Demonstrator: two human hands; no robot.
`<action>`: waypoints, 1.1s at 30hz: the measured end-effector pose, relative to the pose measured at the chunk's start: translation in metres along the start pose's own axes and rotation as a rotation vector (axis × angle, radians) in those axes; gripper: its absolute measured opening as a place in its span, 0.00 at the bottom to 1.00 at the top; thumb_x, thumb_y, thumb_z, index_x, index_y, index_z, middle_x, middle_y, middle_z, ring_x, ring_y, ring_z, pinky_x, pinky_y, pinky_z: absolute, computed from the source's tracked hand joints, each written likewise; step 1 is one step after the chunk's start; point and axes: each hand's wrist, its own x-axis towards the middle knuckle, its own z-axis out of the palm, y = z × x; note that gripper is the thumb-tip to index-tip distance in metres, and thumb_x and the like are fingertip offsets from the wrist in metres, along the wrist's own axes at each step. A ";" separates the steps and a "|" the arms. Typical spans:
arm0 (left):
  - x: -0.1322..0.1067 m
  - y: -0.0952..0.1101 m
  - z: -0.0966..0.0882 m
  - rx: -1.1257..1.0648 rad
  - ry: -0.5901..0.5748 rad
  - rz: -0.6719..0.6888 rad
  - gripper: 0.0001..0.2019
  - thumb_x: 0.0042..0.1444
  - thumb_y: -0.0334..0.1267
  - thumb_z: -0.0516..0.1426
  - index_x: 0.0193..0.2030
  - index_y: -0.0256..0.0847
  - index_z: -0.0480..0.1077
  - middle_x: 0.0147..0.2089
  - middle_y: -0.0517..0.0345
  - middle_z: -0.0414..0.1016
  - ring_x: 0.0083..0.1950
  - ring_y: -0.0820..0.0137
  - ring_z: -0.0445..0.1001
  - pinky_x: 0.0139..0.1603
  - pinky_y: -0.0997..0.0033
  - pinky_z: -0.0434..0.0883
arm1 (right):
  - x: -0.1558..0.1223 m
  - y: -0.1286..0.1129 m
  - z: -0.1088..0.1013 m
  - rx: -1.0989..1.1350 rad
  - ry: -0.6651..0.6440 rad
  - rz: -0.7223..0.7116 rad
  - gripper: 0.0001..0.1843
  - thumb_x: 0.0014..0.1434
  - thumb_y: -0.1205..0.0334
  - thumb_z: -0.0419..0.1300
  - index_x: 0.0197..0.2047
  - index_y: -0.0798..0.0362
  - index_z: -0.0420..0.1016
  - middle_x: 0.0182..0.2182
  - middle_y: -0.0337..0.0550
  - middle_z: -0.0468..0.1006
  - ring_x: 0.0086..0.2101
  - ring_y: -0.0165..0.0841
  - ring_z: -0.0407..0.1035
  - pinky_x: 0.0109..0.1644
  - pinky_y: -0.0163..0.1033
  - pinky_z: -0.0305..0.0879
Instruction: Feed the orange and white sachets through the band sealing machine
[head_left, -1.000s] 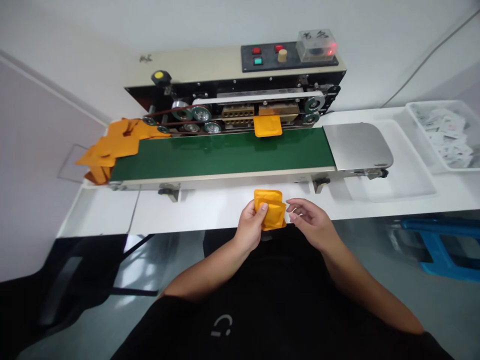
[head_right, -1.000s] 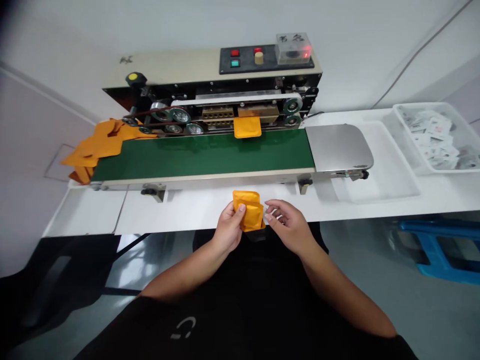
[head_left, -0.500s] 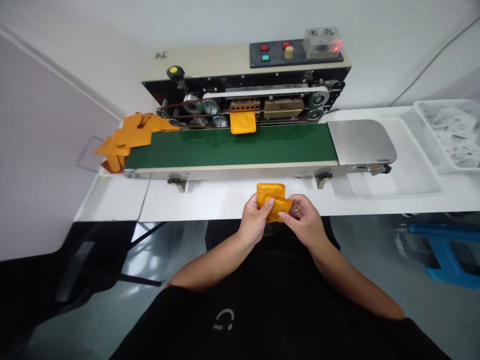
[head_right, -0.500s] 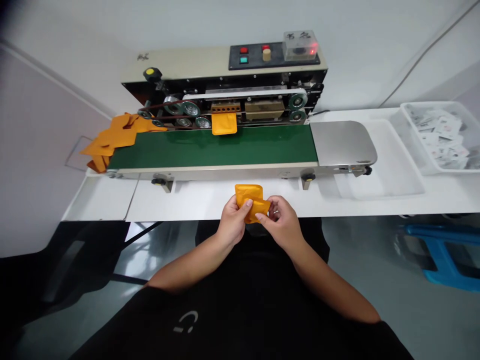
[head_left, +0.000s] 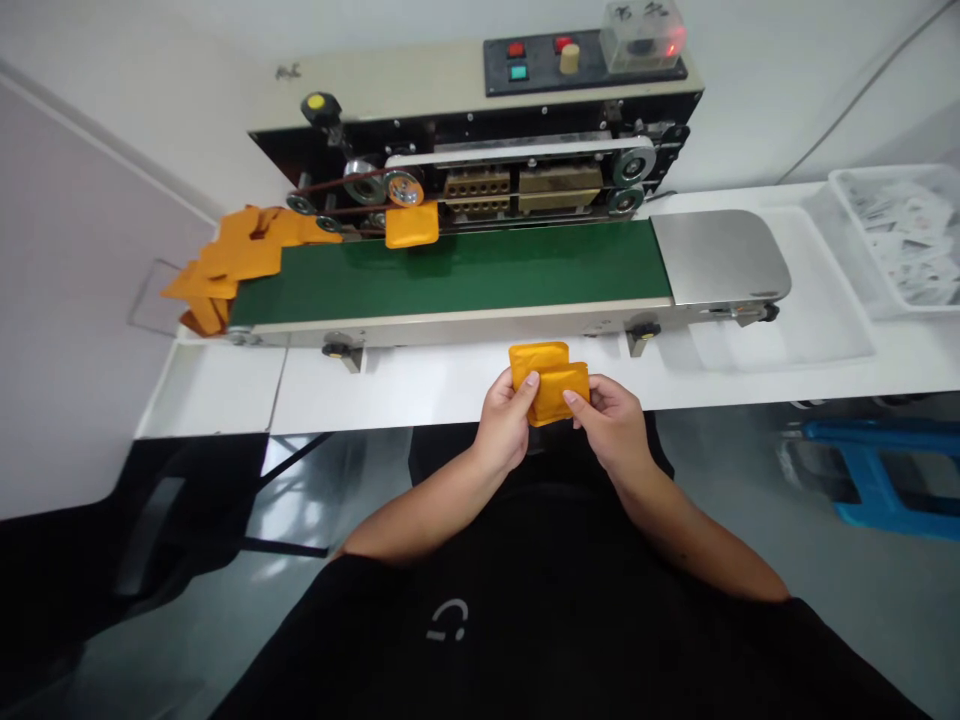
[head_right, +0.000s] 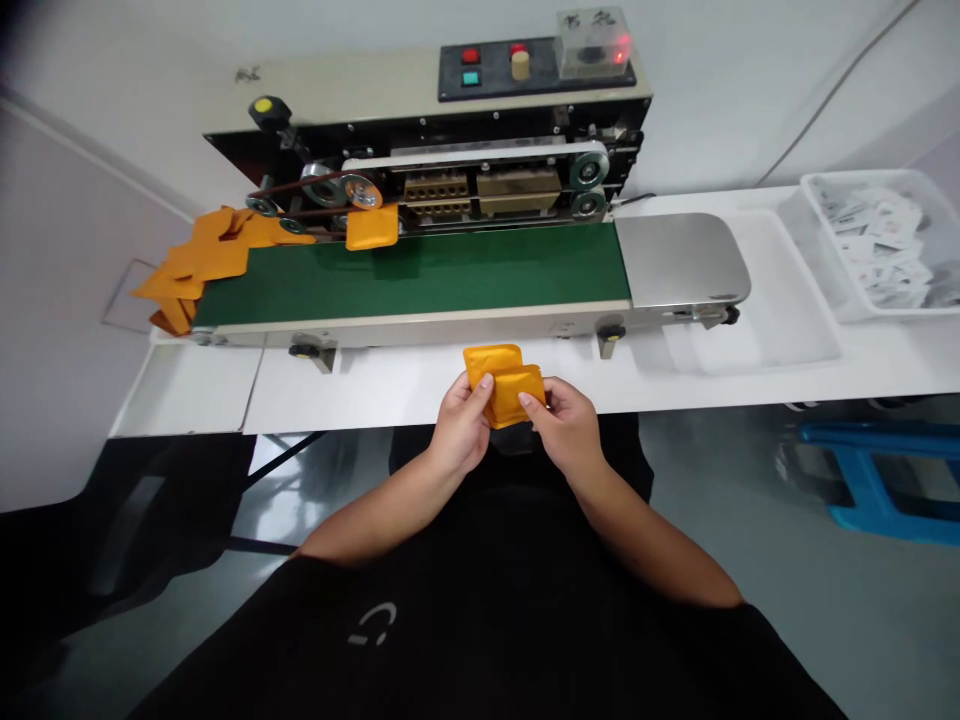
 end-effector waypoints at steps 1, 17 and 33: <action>0.000 0.001 0.000 -0.005 0.000 -0.001 0.22 0.56 0.52 0.75 0.50 0.41 0.80 0.50 0.51 0.87 0.55 0.56 0.85 0.58 0.57 0.80 | 0.000 0.000 0.000 0.023 0.012 0.005 0.15 0.64 0.47 0.72 0.40 0.50 0.80 0.29 0.37 0.78 0.25 0.29 0.67 0.29 0.36 0.67; 0.012 0.009 -0.028 0.012 0.130 0.014 0.23 0.53 0.51 0.77 0.49 0.42 0.81 0.49 0.54 0.87 0.51 0.61 0.87 0.62 0.58 0.79 | 0.049 -0.060 -0.057 0.323 0.134 0.001 0.15 0.57 0.52 0.77 0.41 0.49 0.79 0.26 0.35 0.75 0.22 0.26 0.66 0.24 0.32 0.61; 0.026 0.011 -0.034 0.037 0.122 -0.033 0.23 0.53 0.52 0.77 0.48 0.42 0.81 0.48 0.52 0.87 0.51 0.58 0.86 0.62 0.54 0.79 | 0.187 -0.126 -0.114 0.192 0.200 0.139 0.11 0.69 0.72 0.64 0.34 0.53 0.73 0.23 0.38 0.74 0.19 0.23 0.66 0.22 0.25 0.66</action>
